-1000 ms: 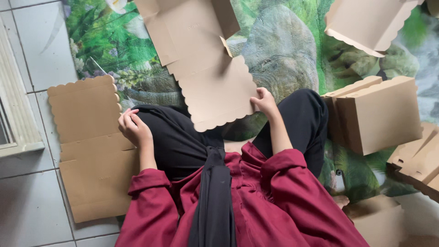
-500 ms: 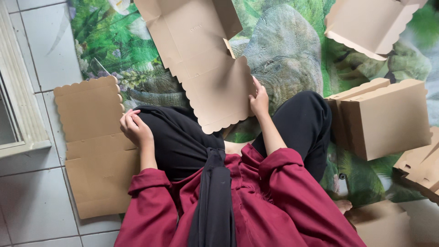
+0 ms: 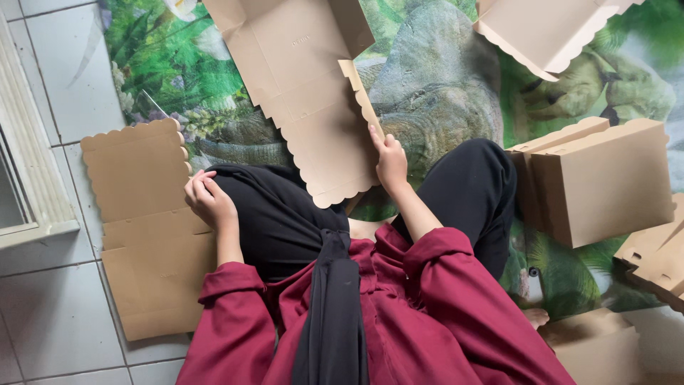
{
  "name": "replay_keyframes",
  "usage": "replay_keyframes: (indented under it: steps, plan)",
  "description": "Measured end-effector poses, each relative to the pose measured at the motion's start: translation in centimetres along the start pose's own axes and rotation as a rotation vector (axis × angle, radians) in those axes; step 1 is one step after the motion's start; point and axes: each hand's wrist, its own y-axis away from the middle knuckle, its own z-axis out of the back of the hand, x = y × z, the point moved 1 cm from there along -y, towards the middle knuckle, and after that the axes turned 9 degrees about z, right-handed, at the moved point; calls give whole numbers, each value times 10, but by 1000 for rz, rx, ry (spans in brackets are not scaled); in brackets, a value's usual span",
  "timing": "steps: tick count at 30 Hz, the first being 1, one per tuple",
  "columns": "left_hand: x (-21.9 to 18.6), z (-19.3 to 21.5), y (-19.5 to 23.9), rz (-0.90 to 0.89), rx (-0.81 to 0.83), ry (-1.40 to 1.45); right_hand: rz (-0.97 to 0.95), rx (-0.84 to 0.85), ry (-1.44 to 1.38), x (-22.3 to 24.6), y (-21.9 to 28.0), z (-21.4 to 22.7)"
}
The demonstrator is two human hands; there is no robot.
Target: The person sits on the floor and assembles flat cardboard pieces into boxes by folding the sides and tucking the flaps into slots. They handle multiple boxes one by one, folding and securing the tabs to form the box structure.
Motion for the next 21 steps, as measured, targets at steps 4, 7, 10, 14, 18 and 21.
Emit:
replay_keyframes:
  steps: [4, 7, 10, 14, 18, 21]
  plan:
    - [0, -2, 0, 6, -4, -5, 122, -13, 168, -1, -1, -12]
    - [0, -1, 1, -3, -28, -15, 110, 147, 128, 8, -3, 0]
    - [-2, 0, 0, 0, -17, -1, 82, 126, -87, 22, -15, 29]
    - [-5, 3, 1, -4, 8, -12, 160, 373, -104, 17, -28, 23]
    - [-5, 3, 0, -20, 15, -18, 35, 415, -291, 21, -36, 29]
    - [-6, 2, 0, -19, -7, -24, 27, 455, -270, 12, -44, 11]
